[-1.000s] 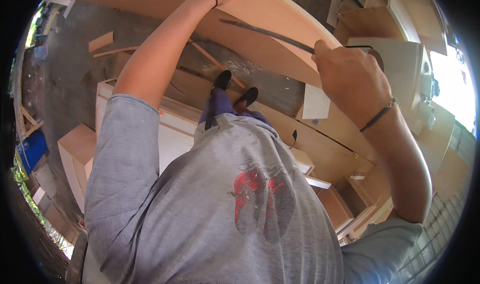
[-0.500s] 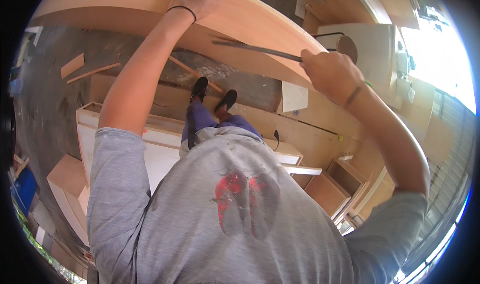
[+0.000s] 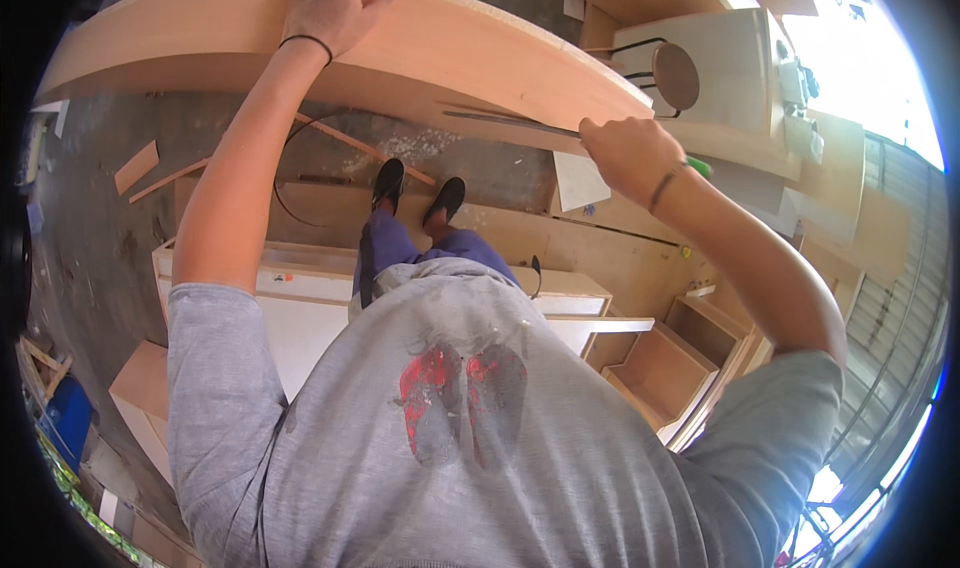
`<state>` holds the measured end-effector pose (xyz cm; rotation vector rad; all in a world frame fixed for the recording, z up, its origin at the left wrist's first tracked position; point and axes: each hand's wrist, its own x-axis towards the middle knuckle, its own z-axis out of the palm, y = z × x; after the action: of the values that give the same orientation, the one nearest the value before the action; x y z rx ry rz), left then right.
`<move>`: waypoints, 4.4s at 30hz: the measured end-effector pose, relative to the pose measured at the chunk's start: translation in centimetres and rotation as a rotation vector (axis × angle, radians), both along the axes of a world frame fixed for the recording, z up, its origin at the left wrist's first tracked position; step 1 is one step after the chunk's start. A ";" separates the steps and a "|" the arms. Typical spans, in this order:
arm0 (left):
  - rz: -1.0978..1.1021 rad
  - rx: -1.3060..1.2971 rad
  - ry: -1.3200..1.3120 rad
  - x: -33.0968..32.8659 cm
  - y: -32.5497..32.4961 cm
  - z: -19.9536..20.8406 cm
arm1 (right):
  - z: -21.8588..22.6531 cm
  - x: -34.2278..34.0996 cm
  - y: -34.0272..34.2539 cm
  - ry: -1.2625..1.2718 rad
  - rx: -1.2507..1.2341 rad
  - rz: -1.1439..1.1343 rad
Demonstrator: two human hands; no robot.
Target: The person sands the edge of a curved wooden furniture piece using a hand saw and then switches to a small block of sandpaper to smooth the surface.
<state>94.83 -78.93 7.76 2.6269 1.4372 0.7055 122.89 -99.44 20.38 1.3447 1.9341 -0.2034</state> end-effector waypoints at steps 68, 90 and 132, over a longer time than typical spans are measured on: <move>-0.597 0.022 -0.066 6.6 -0.4 -0.8 | -3.8 -9.6 -19.4 1.445 0.800 -1.424; -1.108 -0.356 0.012 29.6 -7.0 0.9 | -10.5 -2.9 -26.4 1.608 0.949 -1.874; -0.687 -0.544 0.052 24.2 -15.7 3.7 | -1.9 -0.6 -16.1 1.555 0.456 -1.860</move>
<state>119.01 -94.68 11.47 2.4326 0.5258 0.1369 122.25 -115.58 18.50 3.4274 0.5410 -2.2357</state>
